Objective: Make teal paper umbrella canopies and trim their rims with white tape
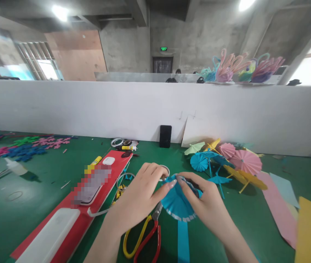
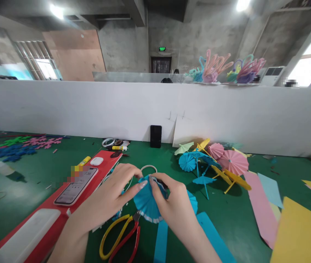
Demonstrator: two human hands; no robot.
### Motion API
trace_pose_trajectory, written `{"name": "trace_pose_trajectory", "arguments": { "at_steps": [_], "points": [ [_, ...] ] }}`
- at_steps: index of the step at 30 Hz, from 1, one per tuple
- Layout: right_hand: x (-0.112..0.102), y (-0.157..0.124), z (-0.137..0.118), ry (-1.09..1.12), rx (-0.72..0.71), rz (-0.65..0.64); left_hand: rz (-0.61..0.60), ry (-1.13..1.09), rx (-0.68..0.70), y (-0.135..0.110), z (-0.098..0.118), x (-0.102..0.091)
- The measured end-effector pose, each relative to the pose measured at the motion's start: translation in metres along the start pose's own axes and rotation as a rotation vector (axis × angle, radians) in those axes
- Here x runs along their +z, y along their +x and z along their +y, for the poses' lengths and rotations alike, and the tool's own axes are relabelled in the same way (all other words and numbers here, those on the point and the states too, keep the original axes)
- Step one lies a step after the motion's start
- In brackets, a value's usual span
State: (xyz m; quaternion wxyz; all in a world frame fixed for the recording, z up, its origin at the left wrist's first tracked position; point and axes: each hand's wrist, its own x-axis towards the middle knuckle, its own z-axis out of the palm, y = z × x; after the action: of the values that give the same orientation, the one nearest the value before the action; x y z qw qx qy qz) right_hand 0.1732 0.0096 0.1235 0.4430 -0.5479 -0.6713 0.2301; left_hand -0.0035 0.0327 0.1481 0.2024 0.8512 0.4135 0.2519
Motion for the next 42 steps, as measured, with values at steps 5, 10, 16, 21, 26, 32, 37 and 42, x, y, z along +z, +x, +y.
{"name": "trace_pose_trajectory", "arguments": {
  "at_steps": [5, 10, 16, 21, 26, 32, 37, 42],
  "points": [
    [-0.005, 0.001, 0.000, 0.124, 0.008, -0.050, -0.026, 0.028, 0.098, 0.003, 0.004, 0.000],
    [-0.007, -0.001, 0.002, 0.164, 0.039, -0.031, 0.019, 0.029, 0.101, 0.003, 0.004, -0.002],
    [-0.007, -0.003, 0.002, 0.076, -0.024, -0.057, -0.003, 0.042, 0.125, 0.003, 0.004, -0.001],
    [-0.010, -0.005, -0.002, 0.037, -0.068, -0.106, -0.036, 0.057, 0.128, 0.004, 0.004, 0.000],
    [-0.017, -0.007, -0.005, -0.070, -0.141, -0.278, -0.085, 0.045, 0.092, 0.005, 0.003, -0.001],
    [-0.023, -0.005, -0.004, -0.071, -0.100, -0.359, -0.157, 0.112, 0.179, 0.005, 0.004, -0.001],
    [-0.027, -0.003, -0.004, -0.059, -0.083, -0.334, -0.136, 0.080, 0.177, 0.004, 0.005, -0.003],
    [-0.026, -0.005, -0.006, -0.122, -0.141, -0.324, -0.127, 0.030, 0.190, 0.003, 0.006, -0.003]
  ]
}}
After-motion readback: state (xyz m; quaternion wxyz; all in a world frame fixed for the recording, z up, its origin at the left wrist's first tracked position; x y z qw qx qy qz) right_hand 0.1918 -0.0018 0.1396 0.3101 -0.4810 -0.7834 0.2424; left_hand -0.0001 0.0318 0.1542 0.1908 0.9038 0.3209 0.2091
